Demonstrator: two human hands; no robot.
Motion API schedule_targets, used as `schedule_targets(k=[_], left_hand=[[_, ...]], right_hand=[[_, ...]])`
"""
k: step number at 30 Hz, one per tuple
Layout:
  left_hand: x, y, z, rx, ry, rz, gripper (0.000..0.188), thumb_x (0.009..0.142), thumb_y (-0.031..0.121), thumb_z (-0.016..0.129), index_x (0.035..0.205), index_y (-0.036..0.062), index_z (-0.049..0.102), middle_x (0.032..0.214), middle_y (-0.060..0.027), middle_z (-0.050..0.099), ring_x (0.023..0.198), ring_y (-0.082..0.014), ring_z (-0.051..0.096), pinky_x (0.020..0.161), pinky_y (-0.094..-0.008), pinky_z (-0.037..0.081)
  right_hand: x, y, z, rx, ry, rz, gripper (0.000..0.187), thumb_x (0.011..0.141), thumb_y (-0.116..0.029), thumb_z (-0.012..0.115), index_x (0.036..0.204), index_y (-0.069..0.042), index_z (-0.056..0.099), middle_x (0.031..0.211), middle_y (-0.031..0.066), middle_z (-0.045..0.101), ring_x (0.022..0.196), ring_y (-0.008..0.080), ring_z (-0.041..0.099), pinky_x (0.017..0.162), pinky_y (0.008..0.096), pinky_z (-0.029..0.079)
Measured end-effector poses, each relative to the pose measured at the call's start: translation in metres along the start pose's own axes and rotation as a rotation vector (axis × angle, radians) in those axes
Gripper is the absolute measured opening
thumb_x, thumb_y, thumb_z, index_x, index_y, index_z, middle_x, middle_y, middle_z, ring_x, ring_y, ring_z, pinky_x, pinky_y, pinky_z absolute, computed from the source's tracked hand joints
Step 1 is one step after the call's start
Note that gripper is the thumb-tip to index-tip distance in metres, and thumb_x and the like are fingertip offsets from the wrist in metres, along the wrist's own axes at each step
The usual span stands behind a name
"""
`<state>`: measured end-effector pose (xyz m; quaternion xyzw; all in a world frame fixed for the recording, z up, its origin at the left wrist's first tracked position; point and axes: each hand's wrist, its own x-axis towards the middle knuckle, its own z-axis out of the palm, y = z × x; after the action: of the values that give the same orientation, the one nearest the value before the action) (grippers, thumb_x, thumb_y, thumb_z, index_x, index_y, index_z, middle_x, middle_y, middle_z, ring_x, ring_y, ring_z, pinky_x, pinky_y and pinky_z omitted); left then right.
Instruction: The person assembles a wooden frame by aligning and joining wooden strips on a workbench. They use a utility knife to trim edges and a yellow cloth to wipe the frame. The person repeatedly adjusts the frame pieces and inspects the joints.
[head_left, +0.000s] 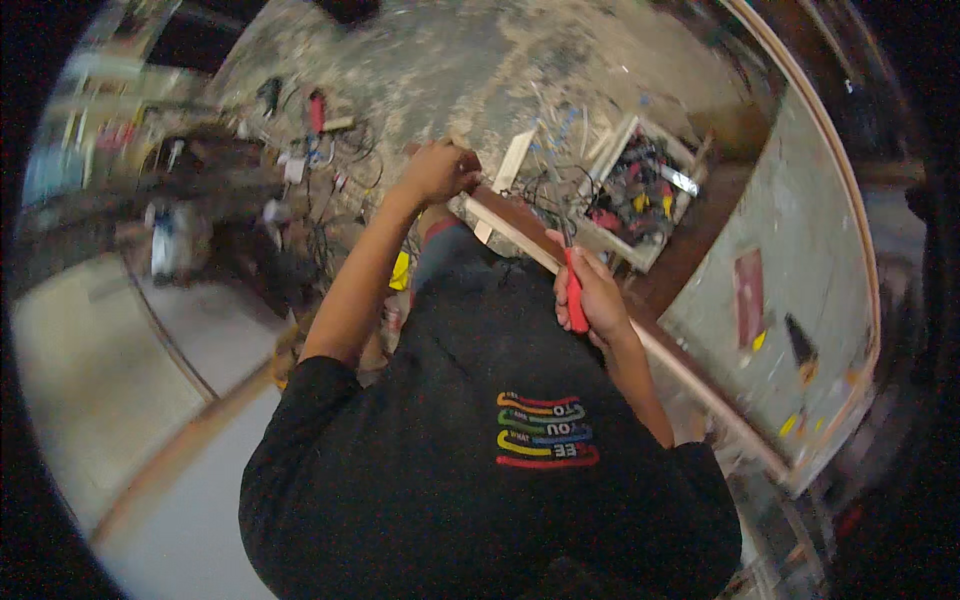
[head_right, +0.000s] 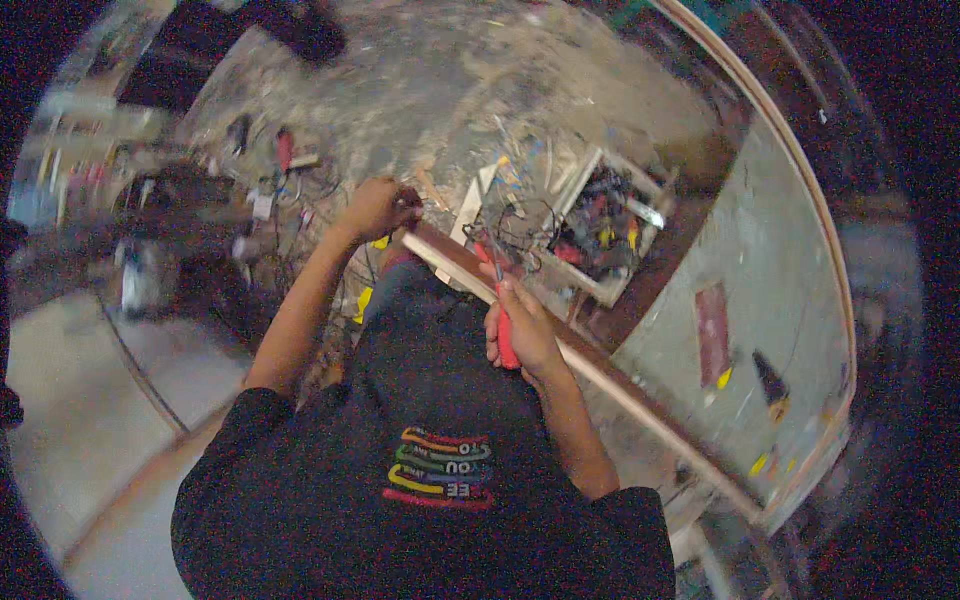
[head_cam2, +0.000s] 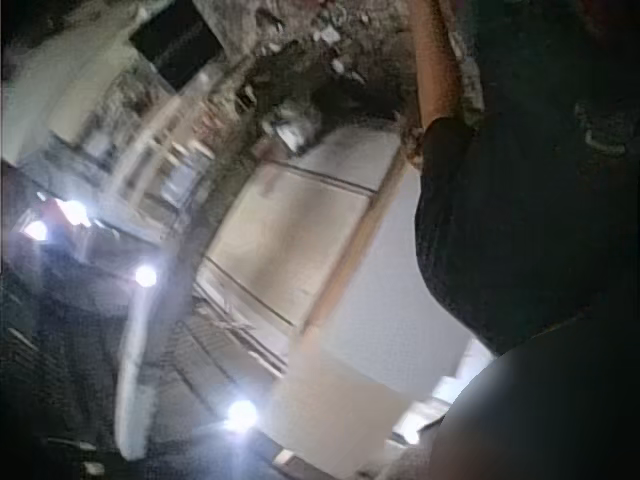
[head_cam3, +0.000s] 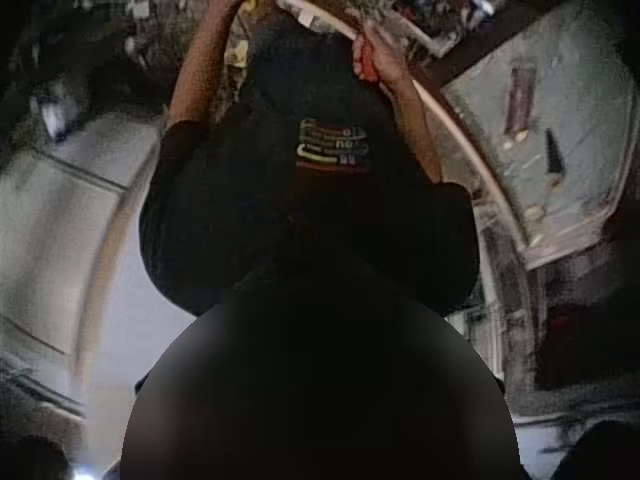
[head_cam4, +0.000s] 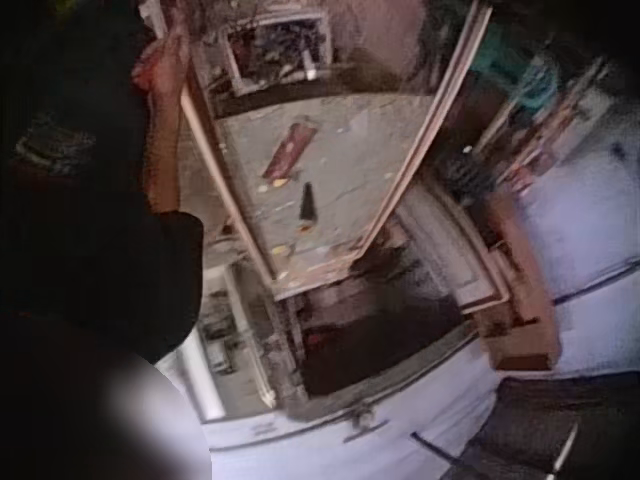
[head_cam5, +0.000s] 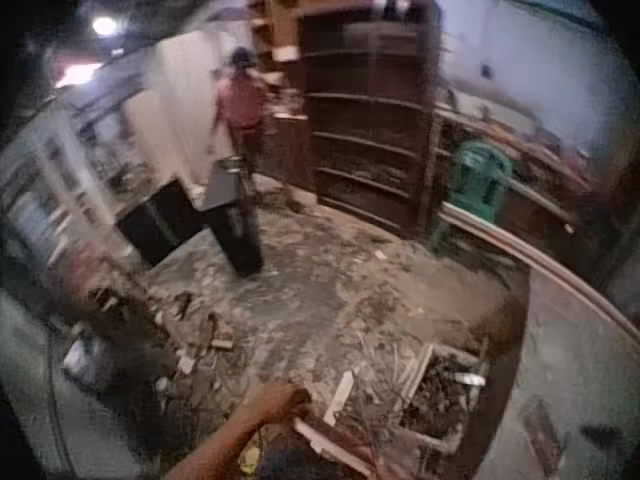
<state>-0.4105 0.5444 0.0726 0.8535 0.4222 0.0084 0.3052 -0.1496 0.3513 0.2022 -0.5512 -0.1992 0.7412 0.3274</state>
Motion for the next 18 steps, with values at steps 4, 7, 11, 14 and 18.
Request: schedule_targets(k=[4,7,11,14,18], left_hand=[[0.036,-0.026,-0.014,-0.121,-0.415,0.122,0.022,0.09,0.028,0.073,0.099,0.0086,0.075,0.09,-0.0113,0.074,0.084,-0.0319,0.069,0.078,-0.0441,0.053],[0.042,-0.034,-0.015,-0.499,-0.577,0.192,0.018,0.089,0.021,0.076,0.093,0.004,0.073,0.079,-0.0113,0.072,0.07,-0.0237,0.067,0.07,-0.0382,0.052],[0.045,-0.041,-0.009,-0.625,-0.61,0.132,0.021,0.089,0.017,0.077,0.084,-0.0015,0.071,0.073,-0.0073,0.069,0.069,-0.0132,0.062,0.067,-0.0345,0.05],[0.05,-0.046,0.0,-0.64,-0.676,0.196,0.019,0.09,0.018,0.077,0.086,-0.001,0.072,0.073,-0.0072,0.069,0.068,-0.013,0.062,0.066,-0.0345,0.05],[0.052,-0.047,0.011,-0.607,-0.656,0.192,0.018,0.09,0.017,0.076,0.092,-0.0003,0.075,0.076,-0.0072,0.071,0.069,-0.0113,0.062,0.067,-0.0332,0.051]], right_hand=[[0.031,-0.004,0.054,0.082,0.217,-0.029,0.054,0.111,-0.043,0.033,0.157,-0.016,0.034,0.063,0.0025,0.051,0.043,0.0109,0.05,0.039,0.0256,0.043],[0.041,0.001,0.096,0.151,0.33,-0.06,0.055,0.111,-0.04,0.035,0.162,-0.02,0.025,0.064,0.0035,0.053,0.049,0.0105,0.053,0.045,0.0259,0.045],[0.059,0.012,0.144,0.151,0.499,-0.139,0.054,0.111,-0.033,0.039,0.161,-0.018,0.027,0.071,0.0024,0.057,0.059,0.0087,0.054,0.055,0.0234,0.045],[0.061,0.021,0.174,0.188,0.589,-0.079,0.053,0.111,-0.029,0.041,0.16,-0.014,0.03,0.078,0.0038,0.063,0.067,0.0053,0.05,0.065,0.0207,0.042],[0.066,0.035,0.189,0.347,0.672,-0.179,0.05,0.109,-0.025,0.046,0.157,-0.011,0.038,0.076,-0.0011,0.055,0.068,0.0052,0.047,0.065,0.0206,0.04]])
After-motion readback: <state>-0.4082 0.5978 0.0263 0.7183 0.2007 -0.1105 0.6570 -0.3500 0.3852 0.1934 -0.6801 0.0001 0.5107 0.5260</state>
